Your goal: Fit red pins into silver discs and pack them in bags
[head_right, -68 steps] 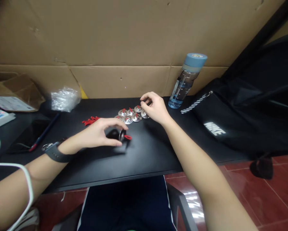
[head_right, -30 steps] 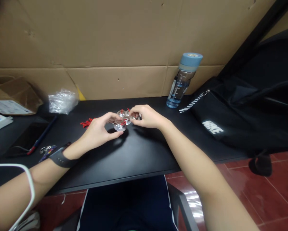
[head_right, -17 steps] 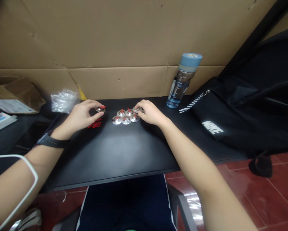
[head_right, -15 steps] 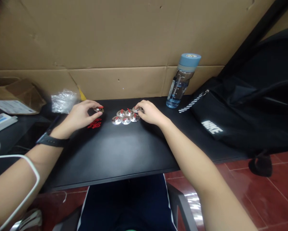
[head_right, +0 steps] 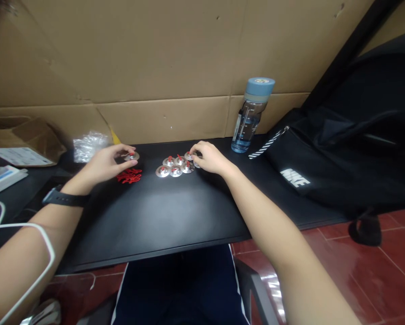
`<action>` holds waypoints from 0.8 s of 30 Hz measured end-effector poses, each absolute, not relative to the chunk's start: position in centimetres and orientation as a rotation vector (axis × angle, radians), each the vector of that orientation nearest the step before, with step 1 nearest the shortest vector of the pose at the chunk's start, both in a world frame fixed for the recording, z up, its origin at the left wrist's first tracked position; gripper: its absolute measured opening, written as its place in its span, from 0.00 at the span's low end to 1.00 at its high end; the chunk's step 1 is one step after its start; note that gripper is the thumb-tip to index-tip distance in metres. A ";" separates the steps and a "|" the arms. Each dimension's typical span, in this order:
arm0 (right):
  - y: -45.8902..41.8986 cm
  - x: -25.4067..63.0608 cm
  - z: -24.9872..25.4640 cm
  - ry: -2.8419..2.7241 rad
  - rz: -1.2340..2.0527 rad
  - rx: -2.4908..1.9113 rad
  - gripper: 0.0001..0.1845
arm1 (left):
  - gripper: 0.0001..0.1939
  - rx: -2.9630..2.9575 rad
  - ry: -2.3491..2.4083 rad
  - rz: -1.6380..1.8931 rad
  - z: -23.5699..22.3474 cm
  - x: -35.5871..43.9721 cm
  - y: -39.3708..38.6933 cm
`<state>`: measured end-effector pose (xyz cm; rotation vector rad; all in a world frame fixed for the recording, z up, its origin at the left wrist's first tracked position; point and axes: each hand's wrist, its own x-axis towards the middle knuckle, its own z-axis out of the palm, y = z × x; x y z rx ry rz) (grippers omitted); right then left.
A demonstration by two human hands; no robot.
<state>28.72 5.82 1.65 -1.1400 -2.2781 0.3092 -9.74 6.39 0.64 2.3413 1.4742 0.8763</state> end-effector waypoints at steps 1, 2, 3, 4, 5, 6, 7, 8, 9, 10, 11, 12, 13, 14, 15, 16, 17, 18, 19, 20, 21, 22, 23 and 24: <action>5.9 28.8 1.6 -2.278 0.309 -1.149 0.08 | 0.22 2.326 1.478 0.874 0.5 -9.9 6.5; 5.9 28.8 1.6 -2.279 0.307 -1.156 0.08 | 0.23 2.311 1.471 0.873 0.4 -10.0 6.6; 6.0 28.9 1.6 -2.278 0.303 -1.161 0.08 | 0.23 2.296 1.454 0.881 0.3 -10.0 6.6; 6.0 29.0 1.6 -2.277 0.298 -1.166 0.08 | 0.24 2.278 1.434 0.898 0.2 -9.9 6.7; 6.0 29.1 1.6 -2.274 0.293 -1.170 0.09 | 0.25 2.261 1.417 0.919 0.2 -9.7 6.6; 6.1 29.1 1.5 -2.269 0.289 -1.174 0.09 | 0.24 2.247 1.405 0.937 0.2 -9.5 6.5; 6.1 29.2 1.5 -2.263 0.285 -1.179 0.09 | 0.23 2.241 1.397 0.953 0.4 -9.3 6.4; 6.2 29.3 1.4 -2.260 0.279 -1.183 0.09 | 0.22 2.245 1.392 0.962 0.5 -9.2 6.3; 6.3 29.4 1.4 -2.257 0.273 -1.186 0.10 | 0.21 2.257 1.387 0.967 0.7 -9.0 6.2; 6.4 29.5 1.3 -2.256 0.265 -1.190 0.10 | 0.20 2.272 1.383 0.972 0.9 -8.9 6.0; 6.5 29.6 1.3 -2.254 0.257 -1.194 0.10 | 0.20 2.285 1.379 0.975 1.1 -8.8 5.9; 6.6 29.7 1.2 -2.254 0.250 -1.197 0.11 | 0.19 2.292 1.380 0.977 1.2 -8.7 5.8; 6.6 29.7 1.2 -2.255 0.247 -1.200 0.11 | 0.18 2.294 1.389 0.975 1.3 -8.7 5.7; 6.7 29.8 1.2 -2.255 0.248 -1.202 0.11 | 0.18 2.290 1.405 0.966 1.4 -8.7 5.7; 6.7 29.8 1.2 -2.253 0.251 -1.205 0.11 | 0.18 2.286 1.427 0.955 1.4 -8.7 5.7; 6.7 29.8 1.2 -2.251 0.255 -1.209 0.11 | 0.18 2.285 1.449 0.944 1.4 -8.7 5.7; 6.6 29.8 1.2 -2.248 0.258 -1.212 0.11 | 0.18 2.294 1.465 0.934 1.4 -8.7 5.7; 6.6 29.8 1.2 -2.244 0.261 -1.215 0.11 | 0.18 2.313 1.469 0.926 1.4 -8.7 5.7; 6.6 29.7 1.2 -2.241 0.263 -1.217 0.11 | 0.18 2.340 1.458 0.922 1.4 -8.7 5.7; 6.5 29.7 1.2 -2.239 0.264 -1.218 0.11 | 0.18 2.372 1.438 0.924 1.4 -8.7 5.8; 6.5 29.7 1.2 -2.238 0.265 -1.217 0.11 | 0.18 2.403 1.415 0.926 1.4 -8.6 5.8; 6.5 29.7 1.2 -2.237 0.267 -1.214 0.11 | 0.18 2.424 1.397 0.930 1.4 -8.6 5.7; 6.5 29.7 1.2 -2.236 0.269 -1.210 0.11 | 0.18 2.433 1.388 0.934 1.4 -8.5 5.7; 6.5 29.7 1.2 -2.235 0.270 -1.207 0.12 | 0.19 2.429 1.386 0.939 1.4 -8.3 5.6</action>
